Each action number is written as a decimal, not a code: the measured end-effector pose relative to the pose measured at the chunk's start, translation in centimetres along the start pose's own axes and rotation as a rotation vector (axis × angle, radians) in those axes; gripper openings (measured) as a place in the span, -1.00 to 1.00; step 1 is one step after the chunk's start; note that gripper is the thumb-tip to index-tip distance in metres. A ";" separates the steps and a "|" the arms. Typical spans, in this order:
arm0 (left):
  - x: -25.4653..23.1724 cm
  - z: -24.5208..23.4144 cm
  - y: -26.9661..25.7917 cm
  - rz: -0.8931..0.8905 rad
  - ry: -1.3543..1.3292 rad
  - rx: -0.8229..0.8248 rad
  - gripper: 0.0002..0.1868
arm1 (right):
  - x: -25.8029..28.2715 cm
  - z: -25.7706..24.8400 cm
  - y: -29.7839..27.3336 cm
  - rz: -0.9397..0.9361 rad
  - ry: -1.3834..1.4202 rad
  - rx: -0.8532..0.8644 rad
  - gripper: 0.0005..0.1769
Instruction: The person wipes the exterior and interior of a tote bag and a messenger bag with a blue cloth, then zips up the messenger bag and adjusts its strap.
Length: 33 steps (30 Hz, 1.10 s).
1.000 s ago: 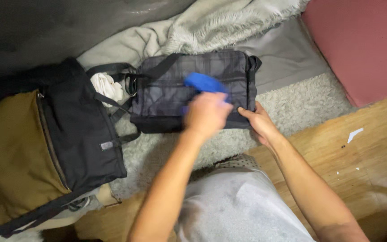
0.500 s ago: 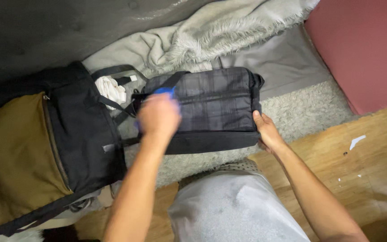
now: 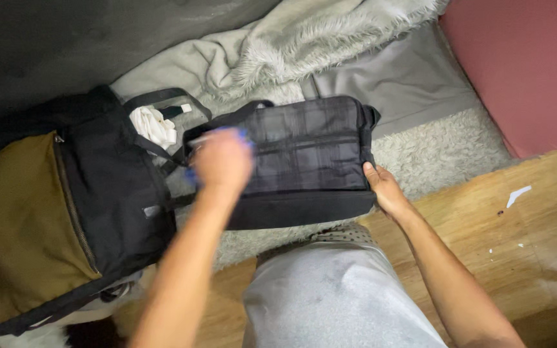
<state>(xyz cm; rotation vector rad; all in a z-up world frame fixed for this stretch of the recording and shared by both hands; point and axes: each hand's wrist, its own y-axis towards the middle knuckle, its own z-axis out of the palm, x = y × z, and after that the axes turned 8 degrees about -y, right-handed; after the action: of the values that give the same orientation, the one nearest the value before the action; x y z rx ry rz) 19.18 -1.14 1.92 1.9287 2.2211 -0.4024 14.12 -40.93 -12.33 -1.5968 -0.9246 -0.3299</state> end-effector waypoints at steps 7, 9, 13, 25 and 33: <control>-15.7 8.1 1.3 0.781 -0.386 0.009 -0.76 | -0.6 0.8 0.1 -0.209 0.034 -0.073 -0.39; -12.1 9.7 3.9 0.586 -0.241 0.136 -0.78 | -1.1 0.7 0.2 -0.224 0.061 -0.105 -0.39; 3.3 7.2 6.4 -0.094 0.086 -0.080 -0.75 | -2.2 1.6 0.7 -0.299 0.095 -0.128 -0.38; -10.7 9.3 2.3 0.495 -0.316 0.240 -0.63 | -2.2 1.8 1.0 -0.264 0.151 -0.105 -0.40; 12.3 2.1 3.2 -0.099 0.255 -0.167 -0.72 | 3.6 0.9 -2.7 -0.289 -0.353 -0.272 -0.32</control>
<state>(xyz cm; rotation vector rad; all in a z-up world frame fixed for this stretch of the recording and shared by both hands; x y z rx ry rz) 20.41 10.15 -4.03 1.8788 2.4234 0.0211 14.25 -38.76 -8.27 -1.8045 -1.4386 -0.3943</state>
